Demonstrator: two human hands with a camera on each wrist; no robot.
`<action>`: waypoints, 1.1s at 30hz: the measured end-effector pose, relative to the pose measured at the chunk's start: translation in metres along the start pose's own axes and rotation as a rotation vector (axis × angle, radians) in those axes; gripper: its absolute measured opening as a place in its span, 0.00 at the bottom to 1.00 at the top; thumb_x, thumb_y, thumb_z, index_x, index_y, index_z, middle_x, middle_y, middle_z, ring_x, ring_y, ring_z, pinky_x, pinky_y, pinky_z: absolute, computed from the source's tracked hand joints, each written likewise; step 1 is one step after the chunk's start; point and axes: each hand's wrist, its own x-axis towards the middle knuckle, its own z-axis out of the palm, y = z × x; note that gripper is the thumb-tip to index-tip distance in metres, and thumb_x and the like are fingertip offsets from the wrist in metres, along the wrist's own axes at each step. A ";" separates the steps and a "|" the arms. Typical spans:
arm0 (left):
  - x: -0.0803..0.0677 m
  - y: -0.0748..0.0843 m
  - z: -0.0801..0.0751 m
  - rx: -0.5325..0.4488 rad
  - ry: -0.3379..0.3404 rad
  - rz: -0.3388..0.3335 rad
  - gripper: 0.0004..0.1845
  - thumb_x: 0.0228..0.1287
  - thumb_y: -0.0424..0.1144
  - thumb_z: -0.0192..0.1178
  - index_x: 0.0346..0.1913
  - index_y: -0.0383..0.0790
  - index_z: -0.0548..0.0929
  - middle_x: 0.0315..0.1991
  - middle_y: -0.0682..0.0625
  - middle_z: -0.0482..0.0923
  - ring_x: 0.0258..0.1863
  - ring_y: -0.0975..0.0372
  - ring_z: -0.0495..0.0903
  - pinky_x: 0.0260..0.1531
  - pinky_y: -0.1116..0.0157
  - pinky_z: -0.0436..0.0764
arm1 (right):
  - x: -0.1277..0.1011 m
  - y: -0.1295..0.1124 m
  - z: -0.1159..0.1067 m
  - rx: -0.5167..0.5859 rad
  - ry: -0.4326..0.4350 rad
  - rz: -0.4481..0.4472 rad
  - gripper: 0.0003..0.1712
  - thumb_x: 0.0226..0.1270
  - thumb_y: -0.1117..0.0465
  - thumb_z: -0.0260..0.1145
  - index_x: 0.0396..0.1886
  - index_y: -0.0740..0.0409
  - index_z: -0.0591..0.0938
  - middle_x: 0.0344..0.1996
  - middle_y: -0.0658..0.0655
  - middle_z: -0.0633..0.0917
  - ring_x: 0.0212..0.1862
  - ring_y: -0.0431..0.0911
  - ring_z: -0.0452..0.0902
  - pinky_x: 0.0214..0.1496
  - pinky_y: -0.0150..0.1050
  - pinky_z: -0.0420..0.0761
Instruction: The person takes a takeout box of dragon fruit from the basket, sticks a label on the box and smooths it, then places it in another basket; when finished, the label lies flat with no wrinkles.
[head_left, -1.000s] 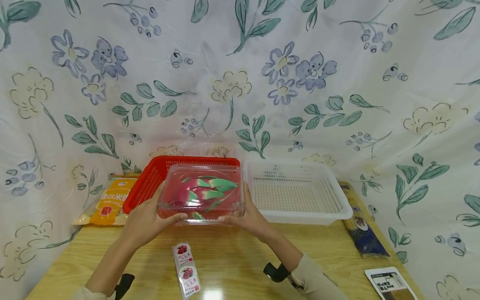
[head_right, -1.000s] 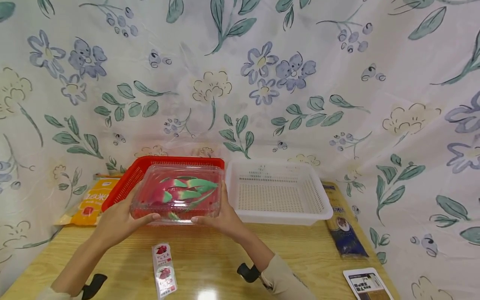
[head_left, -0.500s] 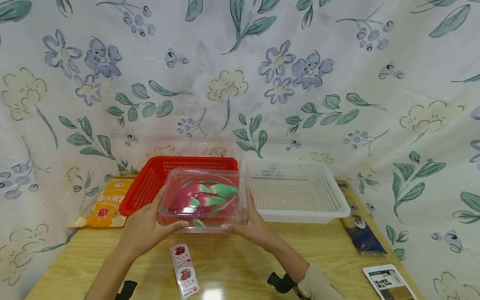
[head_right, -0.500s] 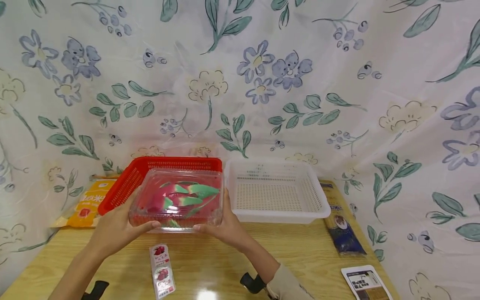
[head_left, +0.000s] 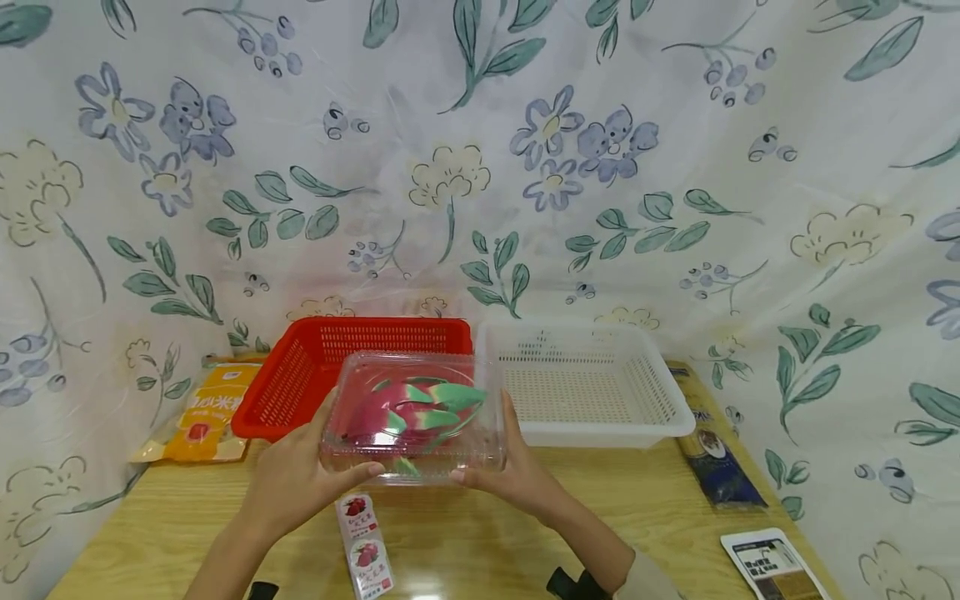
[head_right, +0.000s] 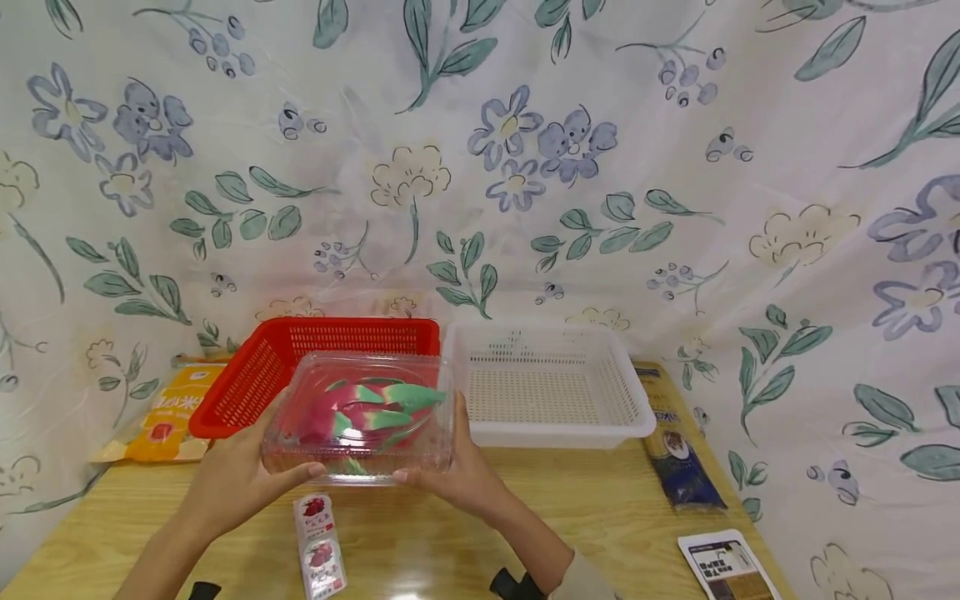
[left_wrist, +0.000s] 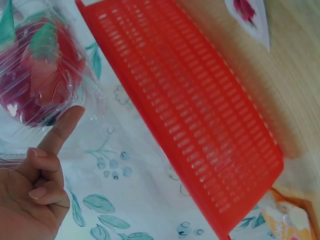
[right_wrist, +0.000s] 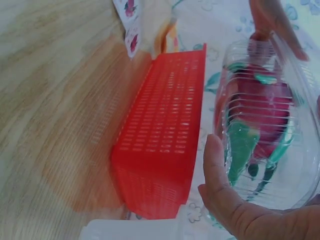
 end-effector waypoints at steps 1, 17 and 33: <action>-0.001 0.001 0.001 -0.006 0.005 0.003 0.59 0.49 0.70 0.68 0.79 0.45 0.54 0.48 0.38 0.84 0.40 0.47 0.83 0.36 0.45 0.83 | -0.002 0.000 0.000 -0.005 0.005 0.008 0.69 0.56 0.44 0.76 0.77 0.25 0.31 0.78 0.58 0.52 0.71 0.59 0.66 0.59 0.54 0.79; -0.013 0.013 0.003 -0.040 0.021 0.021 0.59 0.48 0.68 0.69 0.79 0.49 0.54 0.50 0.39 0.84 0.40 0.48 0.84 0.35 0.45 0.83 | -0.023 -0.008 -0.002 -0.015 0.018 0.016 0.70 0.56 0.46 0.76 0.78 0.29 0.30 0.80 0.59 0.43 0.72 0.66 0.61 0.61 0.63 0.74; -0.025 0.023 0.010 -0.054 0.049 0.065 0.59 0.45 0.66 0.72 0.78 0.49 0.57 0.49 0.39 0.84 0.42 0.47 0.85 0.37 0.43 0.84 | -0.047 -0.011 -0.005 0.066 -0.009 -0.005 0.69 0.59 0.58 0.74 0.78 0.31 0.30 0.68 0.67 0.67 0.63 0.58 0.74 0.53 0.43 0.83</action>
